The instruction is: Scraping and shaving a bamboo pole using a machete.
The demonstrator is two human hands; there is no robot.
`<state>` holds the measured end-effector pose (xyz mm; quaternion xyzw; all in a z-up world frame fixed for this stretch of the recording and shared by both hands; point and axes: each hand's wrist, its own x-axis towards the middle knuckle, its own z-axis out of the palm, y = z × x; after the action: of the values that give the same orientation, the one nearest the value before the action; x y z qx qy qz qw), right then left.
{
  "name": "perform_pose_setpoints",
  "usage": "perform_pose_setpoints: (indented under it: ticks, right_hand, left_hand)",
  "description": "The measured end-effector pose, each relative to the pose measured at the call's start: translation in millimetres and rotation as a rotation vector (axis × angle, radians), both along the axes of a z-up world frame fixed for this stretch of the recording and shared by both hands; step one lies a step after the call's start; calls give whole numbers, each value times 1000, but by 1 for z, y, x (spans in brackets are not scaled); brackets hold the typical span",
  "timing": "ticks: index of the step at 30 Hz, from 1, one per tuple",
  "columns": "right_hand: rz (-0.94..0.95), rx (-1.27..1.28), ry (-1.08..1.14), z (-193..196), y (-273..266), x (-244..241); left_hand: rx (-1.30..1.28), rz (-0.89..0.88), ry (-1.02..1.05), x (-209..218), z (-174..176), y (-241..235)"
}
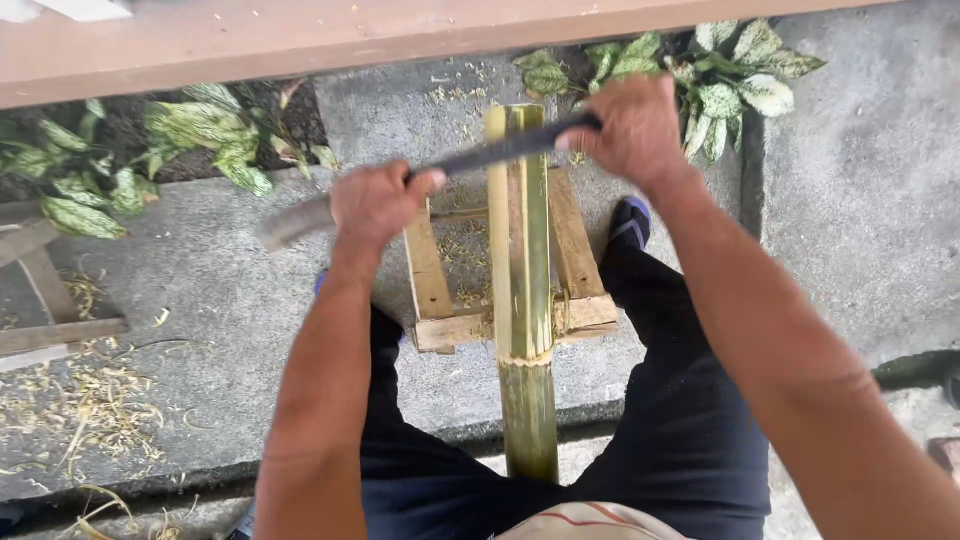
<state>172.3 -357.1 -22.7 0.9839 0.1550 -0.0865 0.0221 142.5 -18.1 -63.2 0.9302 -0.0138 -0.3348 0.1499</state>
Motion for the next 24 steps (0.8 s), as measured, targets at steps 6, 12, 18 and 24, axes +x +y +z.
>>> perform_pose_setpoints:
  ticks: [6, 12, 18, 24]
  right_hand:
    - [85, 241, -264, -21, -28, 42]
    - [124, 169, -367, -19, -25, 27]
    - [82, 62, -283, -22, -19, -25]
    - [68, 226, -315, -16, -7, -104]
  left_hand:
    - [-50, -96, -392, 56, -36, 7]
    - [-101, -141, -614, 44, -47, 9]
    - [-108, -137, -433, -2, -32, 11]
    - [-134, -143, -509, -77, -24, 16]
